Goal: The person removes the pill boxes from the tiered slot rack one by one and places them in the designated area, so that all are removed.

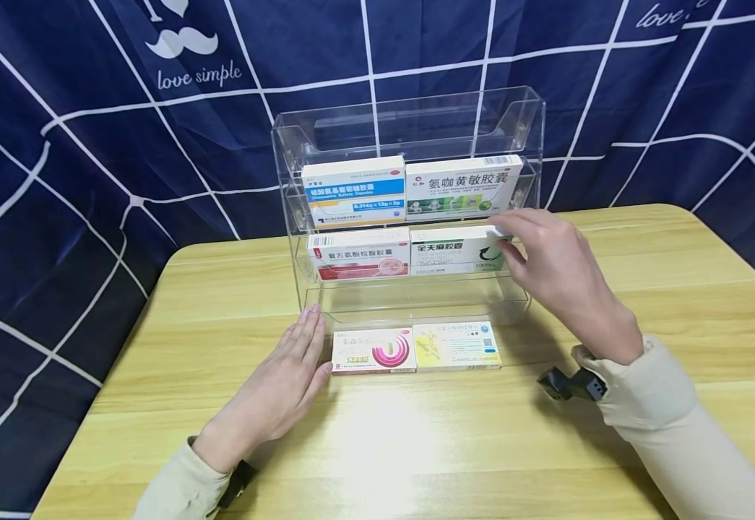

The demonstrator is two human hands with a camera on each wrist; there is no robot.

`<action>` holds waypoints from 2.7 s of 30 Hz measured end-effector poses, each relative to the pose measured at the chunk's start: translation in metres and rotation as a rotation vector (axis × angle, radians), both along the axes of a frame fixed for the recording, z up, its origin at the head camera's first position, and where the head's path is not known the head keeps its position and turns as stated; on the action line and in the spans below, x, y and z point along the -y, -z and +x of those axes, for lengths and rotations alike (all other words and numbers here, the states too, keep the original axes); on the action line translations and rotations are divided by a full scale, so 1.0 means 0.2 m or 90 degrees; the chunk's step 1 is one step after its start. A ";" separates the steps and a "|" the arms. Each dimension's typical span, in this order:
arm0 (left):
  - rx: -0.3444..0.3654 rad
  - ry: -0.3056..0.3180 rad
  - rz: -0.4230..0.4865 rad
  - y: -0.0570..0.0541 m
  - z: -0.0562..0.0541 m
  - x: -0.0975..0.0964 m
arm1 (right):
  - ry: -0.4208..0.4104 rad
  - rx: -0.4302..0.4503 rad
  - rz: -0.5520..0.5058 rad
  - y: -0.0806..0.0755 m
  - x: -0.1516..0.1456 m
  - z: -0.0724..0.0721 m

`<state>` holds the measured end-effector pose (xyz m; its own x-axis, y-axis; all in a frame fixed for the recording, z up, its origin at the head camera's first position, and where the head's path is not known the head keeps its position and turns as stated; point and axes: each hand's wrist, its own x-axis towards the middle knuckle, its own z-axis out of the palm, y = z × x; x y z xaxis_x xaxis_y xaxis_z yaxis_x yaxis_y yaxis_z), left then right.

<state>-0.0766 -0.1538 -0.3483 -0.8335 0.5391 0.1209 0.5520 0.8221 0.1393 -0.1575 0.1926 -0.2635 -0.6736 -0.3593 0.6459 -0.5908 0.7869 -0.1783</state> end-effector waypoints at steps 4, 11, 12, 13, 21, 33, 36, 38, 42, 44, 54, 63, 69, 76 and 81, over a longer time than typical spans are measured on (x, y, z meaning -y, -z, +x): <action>0.009 -0.004 -0.002 0.00 0.00 0.00 | 0.002 -0.009 -0.005 0.00 -0.01 -0.01; 0.013 -0.007 0.002 -0.01 0.00 0.00 | 0.004 -0.005 0.002 0.01 -0.03 -0.03; 0.013 -0.006 0.001 -0.01 0.00 0.00 | 0.007 -0.002 0.006 0.01 -0.03 -0.04; 0.014 -0.006 0.002 -0.01 0.00 0.00 | 0.011 0.002 0.009 0.01 -0.03 -0.04; 0.007 -0.007 -0.002 -0.01 0.00 0.00 | 0.023 0.025 0.015 0.02 -0.04 -0.05; 0.016 -0.011 -0.005 -0.01 0.00 0.00 | 0.033 0.032 0.019 0.03 -0.05 -0.06; 0.017 -0.010 -0.004 -0.01 0.00 0.00 | 0.036 0.034 0.023 0.03 -0.05 -0.05; 0.017 -0.008 -0.002 -0.02 0.00 0.00 | 0.040 0.036 0.026 0.02 -0.05 -0.05; 0.015 -0.003 0.001 -0.02 0.00 0.00 | 0.048 0.045 0.025 0.02 -0.05 -0.05; 0.013 -0.001 0.001 -0.02 0.00 0.00 | 0.047 0.046 0.023 0.02 -0.05 -0.05; 0.012 -0.015 -0.005 -0.01 -0.01 -0.01 | 0.038 0.043 0.000 0.04 -0.05 -0.07; -0.019 0.003 -0.013 -0.01 -0.05 -0.05 | 0.011 0.101 -0.039 0.03 -0.05 -0.07; -0.048 0.023 -0.011 0.01 -0.10 -0.07 | -0.013 0.123 -0.067 0.04 -0.05 -0.07; -0.060 0.032 -0.007 0.02 -0.13 -0.06 | -0.012 0.108 -0.095 0.05 -0.05 -0.07; -0.056 0.037 -0.006 0.02 -0.14 -0.06 | -0.014 0.093 -0.142 0.03 -0.06 -0.07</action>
<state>-0.1037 -0.1419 -0.3520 -0.7871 0.5876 0.1879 0.6086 0.7894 0.0806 -0.1714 0.2050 -0.2695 -0.7592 -0.2339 0.6074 -0.5620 0.7061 -0.4307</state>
